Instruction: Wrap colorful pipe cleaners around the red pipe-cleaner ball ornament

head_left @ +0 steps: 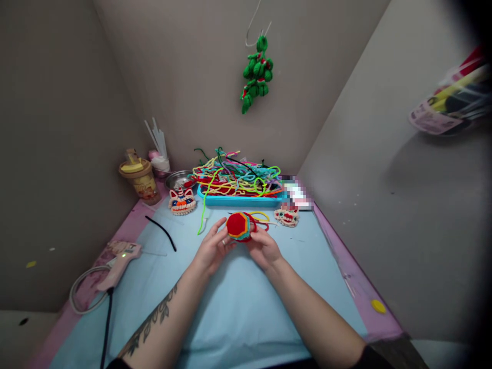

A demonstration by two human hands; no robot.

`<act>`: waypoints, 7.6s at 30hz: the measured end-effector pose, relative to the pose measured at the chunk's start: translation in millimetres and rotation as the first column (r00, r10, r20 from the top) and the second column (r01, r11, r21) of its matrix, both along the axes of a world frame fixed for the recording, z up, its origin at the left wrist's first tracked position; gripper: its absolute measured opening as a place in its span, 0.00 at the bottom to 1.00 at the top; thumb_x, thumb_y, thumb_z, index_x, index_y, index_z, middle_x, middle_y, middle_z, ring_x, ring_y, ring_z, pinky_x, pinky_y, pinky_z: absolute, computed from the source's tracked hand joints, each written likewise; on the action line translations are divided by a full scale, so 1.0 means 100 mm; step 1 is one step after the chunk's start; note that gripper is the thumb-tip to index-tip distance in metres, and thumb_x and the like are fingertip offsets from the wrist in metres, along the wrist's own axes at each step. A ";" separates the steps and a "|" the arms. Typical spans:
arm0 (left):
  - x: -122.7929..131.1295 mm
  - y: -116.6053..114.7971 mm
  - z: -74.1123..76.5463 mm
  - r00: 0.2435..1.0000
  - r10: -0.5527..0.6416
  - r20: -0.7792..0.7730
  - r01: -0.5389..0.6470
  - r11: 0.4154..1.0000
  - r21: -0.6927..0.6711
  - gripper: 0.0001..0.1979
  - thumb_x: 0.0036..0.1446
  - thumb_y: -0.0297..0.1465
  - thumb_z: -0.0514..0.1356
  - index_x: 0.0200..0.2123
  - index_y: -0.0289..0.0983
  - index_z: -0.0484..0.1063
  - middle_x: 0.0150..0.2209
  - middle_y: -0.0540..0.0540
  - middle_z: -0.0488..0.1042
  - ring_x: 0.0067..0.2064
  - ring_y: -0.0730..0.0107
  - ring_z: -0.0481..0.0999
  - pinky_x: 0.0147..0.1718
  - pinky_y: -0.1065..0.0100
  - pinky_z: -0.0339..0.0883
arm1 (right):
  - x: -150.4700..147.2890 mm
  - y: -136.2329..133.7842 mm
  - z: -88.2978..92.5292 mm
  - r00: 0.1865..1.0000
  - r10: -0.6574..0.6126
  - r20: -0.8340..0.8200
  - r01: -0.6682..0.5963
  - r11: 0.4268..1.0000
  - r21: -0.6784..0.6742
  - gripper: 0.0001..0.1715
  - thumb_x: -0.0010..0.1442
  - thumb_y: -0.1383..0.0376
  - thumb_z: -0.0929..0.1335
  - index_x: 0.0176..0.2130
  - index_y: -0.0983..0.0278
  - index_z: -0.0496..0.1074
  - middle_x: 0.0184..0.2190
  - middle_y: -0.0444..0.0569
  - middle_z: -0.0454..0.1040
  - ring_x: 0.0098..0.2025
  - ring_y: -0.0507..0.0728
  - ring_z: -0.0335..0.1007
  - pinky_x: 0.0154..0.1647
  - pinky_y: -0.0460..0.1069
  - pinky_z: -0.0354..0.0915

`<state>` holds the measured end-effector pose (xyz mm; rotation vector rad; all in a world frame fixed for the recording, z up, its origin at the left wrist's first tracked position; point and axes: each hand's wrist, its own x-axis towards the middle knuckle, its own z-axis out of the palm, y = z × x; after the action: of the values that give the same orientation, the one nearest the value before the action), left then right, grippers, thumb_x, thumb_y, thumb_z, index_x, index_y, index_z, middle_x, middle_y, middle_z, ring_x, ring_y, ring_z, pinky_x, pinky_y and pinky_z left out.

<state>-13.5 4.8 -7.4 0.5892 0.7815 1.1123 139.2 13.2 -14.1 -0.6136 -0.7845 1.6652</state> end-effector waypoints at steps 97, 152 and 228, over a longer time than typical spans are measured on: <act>-0.22 0.15 0.01 0.984 0.088 -0.152 -0.093 0.995 -0.026 0.34 0.44 0.33 0.69 0.55 0.37 0.62 0.31 0.49 0.72 0.27 0.75 0.73 0.21 0.76 0.66 | 0.39 0.57 0.26 0.797 -0.298 0.525 0.326 0.945 0.041 0.19 0.44 0.51 0.73 0.28 0.63 0.75 0.28 0.47 0.75 0.30 0.54 0.67 0.30 0.47 0.59; -0.47 0.30 0.05 0.720 0.238 -0.652 0.016 0.933 0.358 0.11 0.46 0.37 0.64 0.33 0.37 0.79 0.28 0.45 0.76 0.27 0.67 0.69 0.28 0.69 0.63 | 0.93 0.40 0.10 -0.089 -0.757 0.647 0.010 0.649 0.761 0.12 0.61 0.66 0.61 0.35 0.61 0.73 0.35 0.52 0.75 0.42 0.60 0.68 0.46 0.55 0.63; -0.14 0.12 -0.05 0.771 0.317 -0.553 -0.092 0.913 0.397 0.25 0.47 0.36 0.66 0.49 0.39 0.67 0.37 0.45 0.74 0.37 0.68 0.74 0.33 0.70 0.65 | 0.23 0.05 -0.10 0.764 -0.295 0.573 0.179 0.951 0.251 0.13 0.52 0.56 0.70 0.30 0.64 0.76 0.32 0.49 0.79 0.38 0.59 0.73 0.44 0.53 0.67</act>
<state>-27.5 16.5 -12.3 1.2304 1.2420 1.2936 162.4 18.6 -24.2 -1.0968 -1.2465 1.1352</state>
